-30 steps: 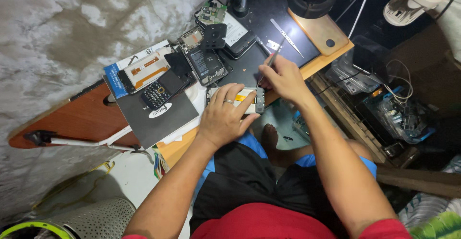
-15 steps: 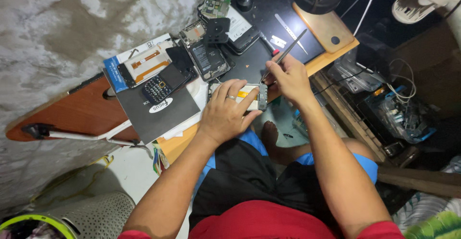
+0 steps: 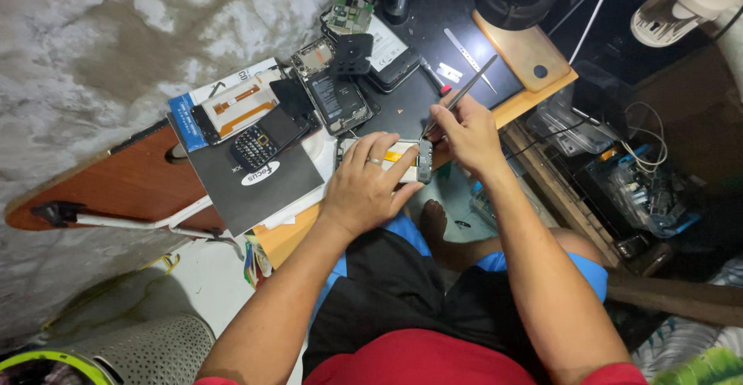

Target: The person is repairing a disassembled mobile phone on a cluttered workbench. They use tweezers to carefully remove small components and connectors from the phone's internal circuitry.

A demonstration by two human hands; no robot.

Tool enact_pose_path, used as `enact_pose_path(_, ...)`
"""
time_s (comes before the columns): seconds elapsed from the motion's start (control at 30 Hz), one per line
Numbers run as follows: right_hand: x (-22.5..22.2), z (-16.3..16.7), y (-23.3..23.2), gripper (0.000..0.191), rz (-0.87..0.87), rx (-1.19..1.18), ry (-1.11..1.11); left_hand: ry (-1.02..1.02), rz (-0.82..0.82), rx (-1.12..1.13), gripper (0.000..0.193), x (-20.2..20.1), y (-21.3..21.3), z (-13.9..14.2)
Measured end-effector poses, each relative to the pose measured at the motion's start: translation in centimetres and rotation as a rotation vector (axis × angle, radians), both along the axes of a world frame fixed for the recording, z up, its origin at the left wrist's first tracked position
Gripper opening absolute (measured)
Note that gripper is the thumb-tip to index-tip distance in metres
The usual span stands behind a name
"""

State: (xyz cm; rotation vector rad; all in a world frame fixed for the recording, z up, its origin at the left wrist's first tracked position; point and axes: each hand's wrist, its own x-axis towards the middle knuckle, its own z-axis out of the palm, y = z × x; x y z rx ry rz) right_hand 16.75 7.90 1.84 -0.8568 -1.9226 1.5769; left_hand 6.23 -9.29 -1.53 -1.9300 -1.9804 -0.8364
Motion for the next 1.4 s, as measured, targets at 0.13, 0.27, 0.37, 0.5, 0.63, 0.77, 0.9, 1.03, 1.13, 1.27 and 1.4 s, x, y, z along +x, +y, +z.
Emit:
enact_pose_path(0.13,0.0,0.0,0.0,0.016,0.031,0.02,0.002,-0.001,0.007,-0.005,0.05,-0.1,-0.1,-0.1)
enact_pose_path(0.27,-0.2,0.2,0.1,0.016,0.033,0.018,-0.032,0.007,0.005,0.012,0.051,-0.1,-0.1,0.0)
enact_pose_path(0.37,-0.3,0.2,0.1,0.015,0.041,-0.023,-0.044,0.008,0.008,0.011,0.05,-0.1,-0.2,-0.1)
enact_pose_path(0.5,-0.3,0.1,0.1,0.015,0.045,-0.05,0.001,0.003,0.005,0.022,0.051,-0.2,-0.3,-0.2)
enact_pose_path(0.63,-0.1,-0.1,0.2,0.016,0.067,-0.058,-0.003,0.001,0.008,0.002,0.051,-0.2,-0.3,-0.3)
enact_pose_path(0.77,0.2,-0.4,0.3,0.018,0.083,-0.051,0.009,0.002,0.011,0.01,0.051,-0.1,-0.2,-0.4)
enact_pose_path(0.9,0.7,-1.0,-0.3,0.018,0.04,-0.095,0.104,-0.007,0.004,0.007,0.053,-0.2,-0.3,-0.5)
enact_pose_path(1.03,1.6,-2.0,-1.8,0.017,-0.033,-0.069,0.26,0.004,0.012,0.018,0.052,-0.3,-0.1,-0.7)
enact_pose_path(1.13,1.9,-2.9,-2.9,0.016,-0.111,-0.096,0.333,-0.004,0.003,0.007,0.053,-0.3,0.0,-0.9)
enact_pose_path(1.27,1.9,-3.5,-3.3,0.017,-0.163,-0.119,0.418,0.002,0.009,0.007,0.052,-0.3,0.0,-1.0)
enact_pose_path(1.4,2.1,-3.7,-3.7,0.018,-0.205,-0.138,0.46,0.005,0.01,0.002,0.052,-0.4,0.0,-1.0)
